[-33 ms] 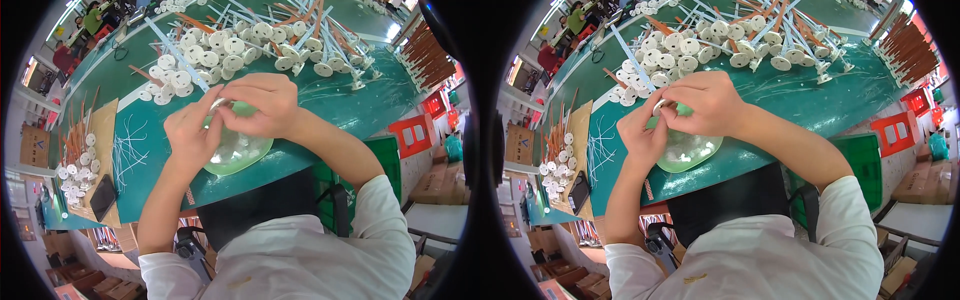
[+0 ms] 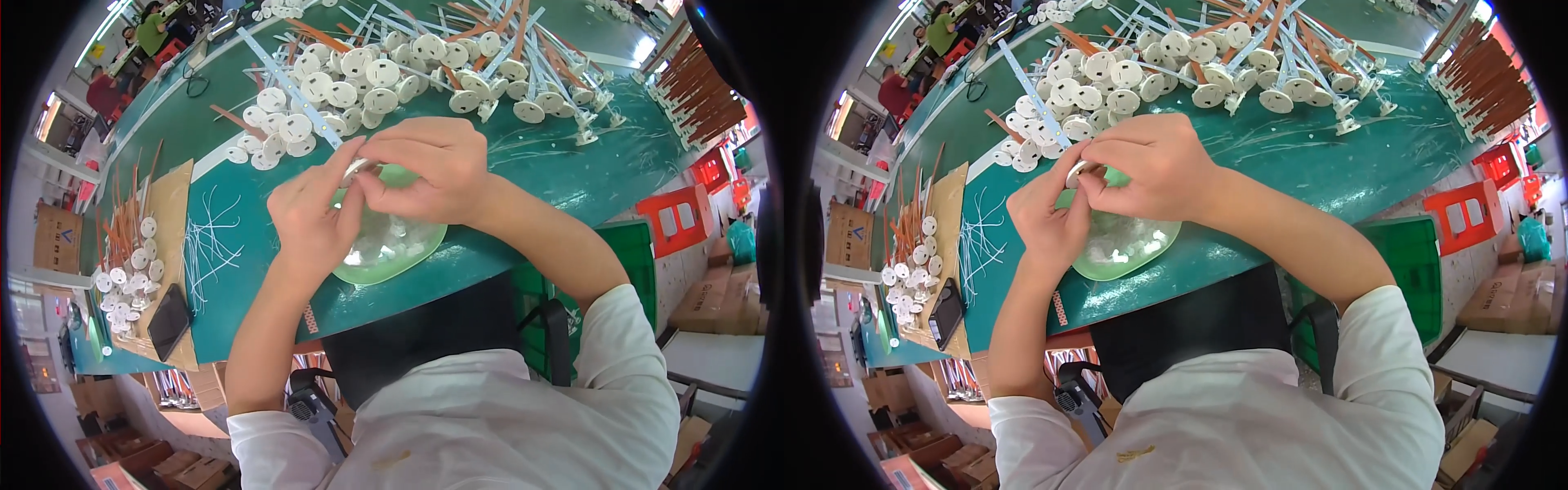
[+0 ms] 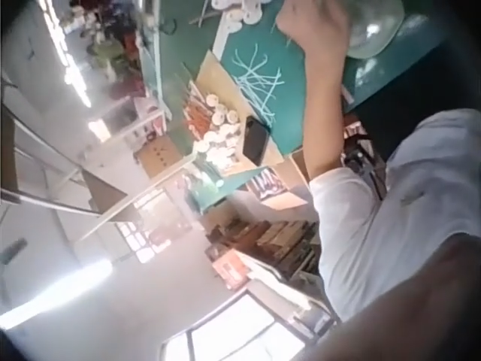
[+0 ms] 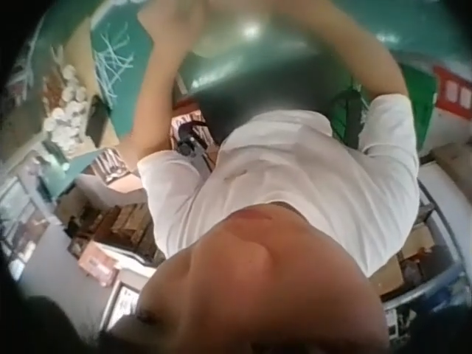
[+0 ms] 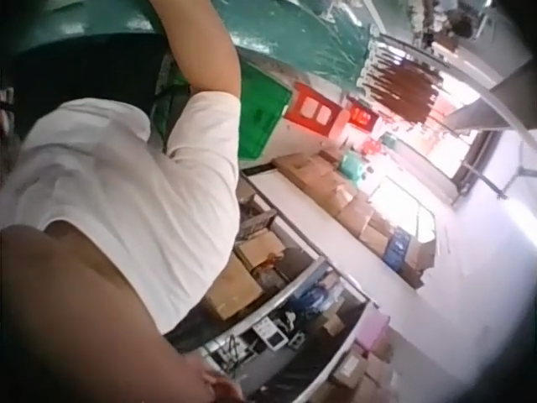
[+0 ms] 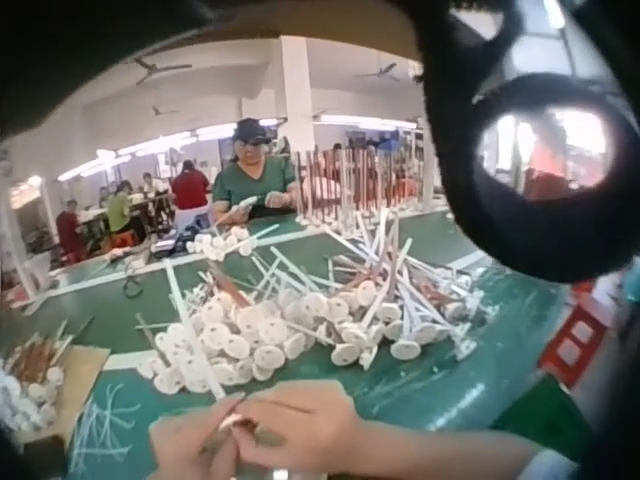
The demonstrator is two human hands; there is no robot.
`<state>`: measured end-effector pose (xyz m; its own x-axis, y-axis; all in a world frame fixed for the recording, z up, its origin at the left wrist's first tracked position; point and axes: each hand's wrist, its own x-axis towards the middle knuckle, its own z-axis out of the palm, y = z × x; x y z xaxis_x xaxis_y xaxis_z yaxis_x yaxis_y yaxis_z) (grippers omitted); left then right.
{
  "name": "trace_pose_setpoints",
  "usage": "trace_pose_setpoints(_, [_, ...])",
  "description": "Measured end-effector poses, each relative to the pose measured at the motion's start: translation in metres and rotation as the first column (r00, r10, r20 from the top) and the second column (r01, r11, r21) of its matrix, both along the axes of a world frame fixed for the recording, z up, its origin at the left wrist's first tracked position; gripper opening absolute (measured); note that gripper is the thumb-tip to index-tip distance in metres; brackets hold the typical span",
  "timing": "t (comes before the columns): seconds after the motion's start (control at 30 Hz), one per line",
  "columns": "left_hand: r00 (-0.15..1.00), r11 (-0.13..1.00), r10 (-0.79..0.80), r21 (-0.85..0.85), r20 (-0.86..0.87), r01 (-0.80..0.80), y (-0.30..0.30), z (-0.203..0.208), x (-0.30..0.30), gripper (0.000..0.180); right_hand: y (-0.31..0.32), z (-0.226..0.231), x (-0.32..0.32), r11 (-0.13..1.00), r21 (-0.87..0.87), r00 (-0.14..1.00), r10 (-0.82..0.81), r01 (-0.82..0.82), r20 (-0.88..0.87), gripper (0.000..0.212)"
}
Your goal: Assembling LED light components by attaching light strips to plastic bases.
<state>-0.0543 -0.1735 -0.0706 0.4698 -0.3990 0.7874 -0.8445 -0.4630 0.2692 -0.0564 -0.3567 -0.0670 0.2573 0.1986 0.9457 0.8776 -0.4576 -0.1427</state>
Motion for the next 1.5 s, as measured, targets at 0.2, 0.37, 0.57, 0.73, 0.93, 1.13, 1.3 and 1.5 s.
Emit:
trace_pose_setpoints(0.2, [0.975,0.998,-0.042,-0.055,-0.219,0.031,0.000,0.005,0.002,0.043,-0.004,0.002,0.000,0.999,-0.053,0.997,-0.008,0.004,-0.073,0.019])
trace_pose_setpoints(0.37, [0.937,0.997,-0.061,-0.071,-0.343,0.039,0.007,-0.002,0.009,0.040,-0.006,-0.001,0.002,0.992,-0.108,0.983,0.053,-0.073,-0.173,0.015])
trace_pose_setpoints(0.57, [0.999,0.997,0.038,0.069,-0.022,-0.036,0.009,0.008,0.006,0.065,0.002,-0.003,0.001,0.995,-0.099,0.999,-0.016,0.011,-0.047,0.016])
trace_pose_setpoints(0.73, [0.999,1.000,-0.004,-0.005,0.053,0.004,0.014,0.006,0.010,0.075,0.001,-0.001,0.002,0.989,-0.124,0.996,0.084,-0.079,0.035,0.019])
trace_pose_setpoints(0.93, [0.999,0.997,-0.042,0.059,0.034,0.040,0.017,0.007,0.017,0.062,0.005,-0.001,-0.005,0.997,-0.067,0.980,-0.044,0.032,-0.193,0.024])
trace_pose_setpoints(1.13, [0.993,0.991,0.114,-0.060,-0.031,-0.116,0.028,0.001,0.030,0.059,-0.009,0.003,-0.009,0.796,-0.579,0.888,-0.128,-0.173,-0.441,0.021])
trace_pose_setpoints(1.3, [0.991,0.990,0.098,-0.097,-0.096,-0.107,0.028,0.001,0.030,0.061,-0.009,0.002,-0.006,0.740,-0.485,0.720,-0.001,-0.466,-0.694,0.012])
trace_pose_setpoints(1.5, [0.990,0.999,-0.048,0.019,-0.134,0.051,0.029,0.000,0.027,0.042,-0.006,0.002,-0.004,0.835,-0.312,0.715,0.132,-0.453,-0.686,0.007])
